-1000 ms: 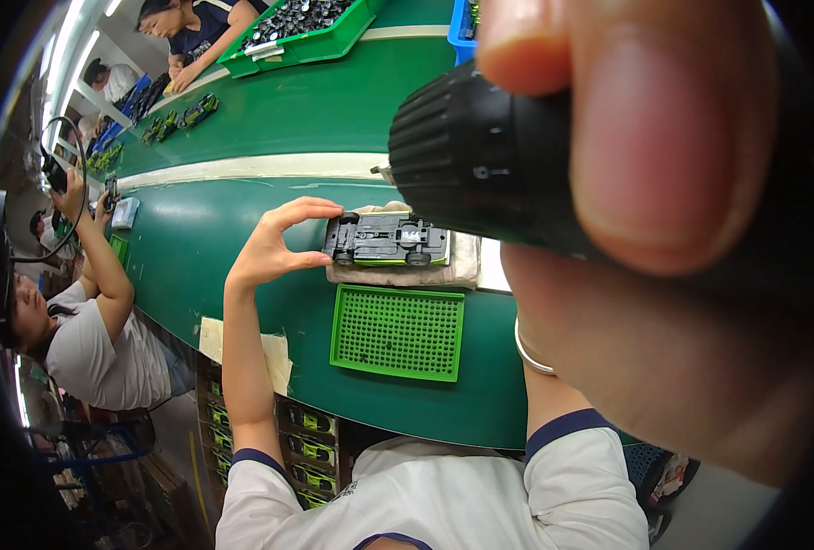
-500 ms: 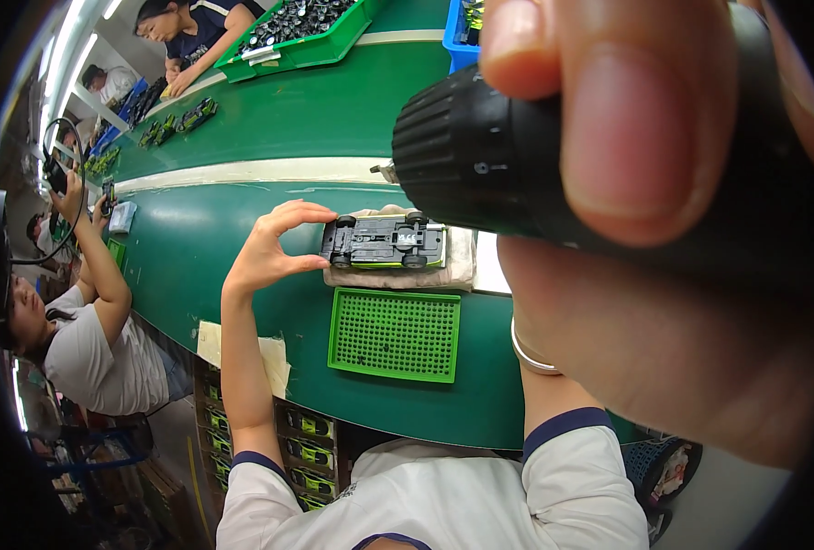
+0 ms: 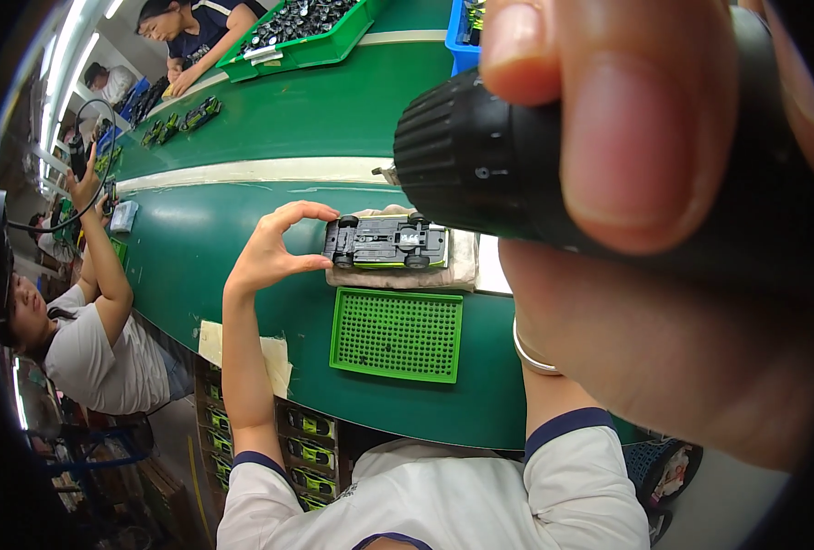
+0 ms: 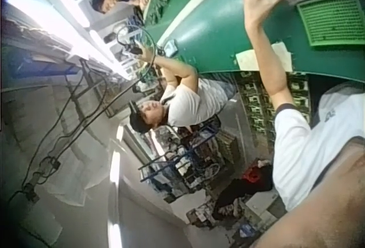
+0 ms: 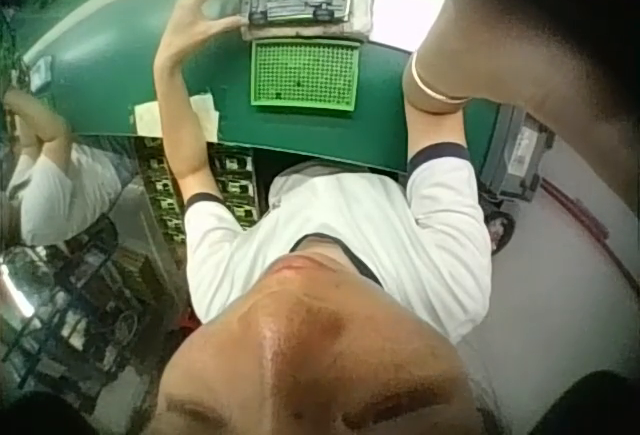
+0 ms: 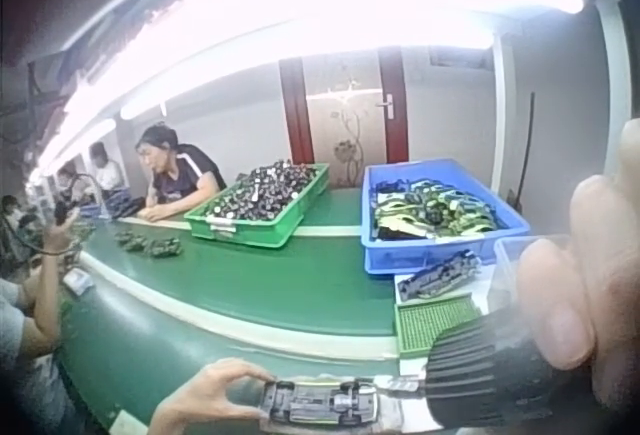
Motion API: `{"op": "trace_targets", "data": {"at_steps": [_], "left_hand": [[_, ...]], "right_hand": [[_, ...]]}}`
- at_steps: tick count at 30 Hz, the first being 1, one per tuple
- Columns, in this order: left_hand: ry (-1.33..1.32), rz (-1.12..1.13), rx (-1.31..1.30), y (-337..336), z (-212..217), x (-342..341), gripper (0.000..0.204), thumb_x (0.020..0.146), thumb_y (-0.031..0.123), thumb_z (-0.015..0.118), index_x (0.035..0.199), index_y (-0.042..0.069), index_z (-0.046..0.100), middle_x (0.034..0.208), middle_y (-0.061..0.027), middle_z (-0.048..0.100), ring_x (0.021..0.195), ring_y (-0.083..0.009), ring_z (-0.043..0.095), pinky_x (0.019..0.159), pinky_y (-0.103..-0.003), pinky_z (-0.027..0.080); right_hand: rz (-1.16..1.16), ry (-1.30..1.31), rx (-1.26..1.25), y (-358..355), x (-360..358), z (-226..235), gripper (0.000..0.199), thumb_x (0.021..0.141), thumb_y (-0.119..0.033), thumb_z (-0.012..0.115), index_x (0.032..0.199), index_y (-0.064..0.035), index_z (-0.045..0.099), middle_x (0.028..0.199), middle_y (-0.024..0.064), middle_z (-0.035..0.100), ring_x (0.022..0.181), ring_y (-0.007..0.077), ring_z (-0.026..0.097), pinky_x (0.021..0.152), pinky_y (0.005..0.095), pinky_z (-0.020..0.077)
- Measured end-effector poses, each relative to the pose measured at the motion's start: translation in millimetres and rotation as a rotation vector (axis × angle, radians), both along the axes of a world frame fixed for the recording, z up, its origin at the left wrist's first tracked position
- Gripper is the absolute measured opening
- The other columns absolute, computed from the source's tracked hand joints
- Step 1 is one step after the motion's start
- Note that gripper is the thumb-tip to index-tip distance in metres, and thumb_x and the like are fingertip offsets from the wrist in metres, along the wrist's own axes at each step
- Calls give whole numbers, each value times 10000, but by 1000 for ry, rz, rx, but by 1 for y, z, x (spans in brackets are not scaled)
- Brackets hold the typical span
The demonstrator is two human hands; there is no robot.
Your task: The person assembles toy cars on a production line, fitting components together, driving screws into the undersides using an electric screwdriver, and placing finished cars into a compartmentalized tray.
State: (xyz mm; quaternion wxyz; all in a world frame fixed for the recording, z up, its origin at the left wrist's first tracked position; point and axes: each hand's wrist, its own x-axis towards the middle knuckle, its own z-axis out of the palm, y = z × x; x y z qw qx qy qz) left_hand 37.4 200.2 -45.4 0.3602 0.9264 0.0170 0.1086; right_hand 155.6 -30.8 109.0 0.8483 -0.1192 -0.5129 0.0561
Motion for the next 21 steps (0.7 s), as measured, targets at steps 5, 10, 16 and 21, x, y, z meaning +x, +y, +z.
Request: {"op": "trace_targets", "data": {"at_steps": [5,10,16,21], "left_hand": [[25,3,-71,0,-2,1,462,571,168,751,969,19,570,998,-84,598,998,-223,533,931,-345,354],[59,-8,-217,1,-6,3,463,593,190,733,981,26,541,1020,-78,580,1037,-211,509,983,-363,304],[118,-49,-360,5,-15,6,506,582,226,723,990,46,484,1109,-91,511,1102,-206,439,1019,-378,244],[122,-67,-422,5,-16,7,493,570,177,724,974,49,473,1102,-89,504,1072,-186,440,997,-331,261]], "right_hand": [[-5,6,1,0,0,0,549,750,-556,481,982,-58,478,688,11,439,531,123,437,565,286,391],[-8,12,1,12,-4,3,547,751,-555,482,979,-58,477,685,11,440,527,122,439,561,284,393],[-7,15,-2,12,-5,3,544,752,-554,482,976,-58,476,681,11,441,524,121,440,557,282,395],[-12,17,-4,11,-5,2,542,753,-553,483,974,-58,475,678,11,442,520,120,442,554,281,396]]}}
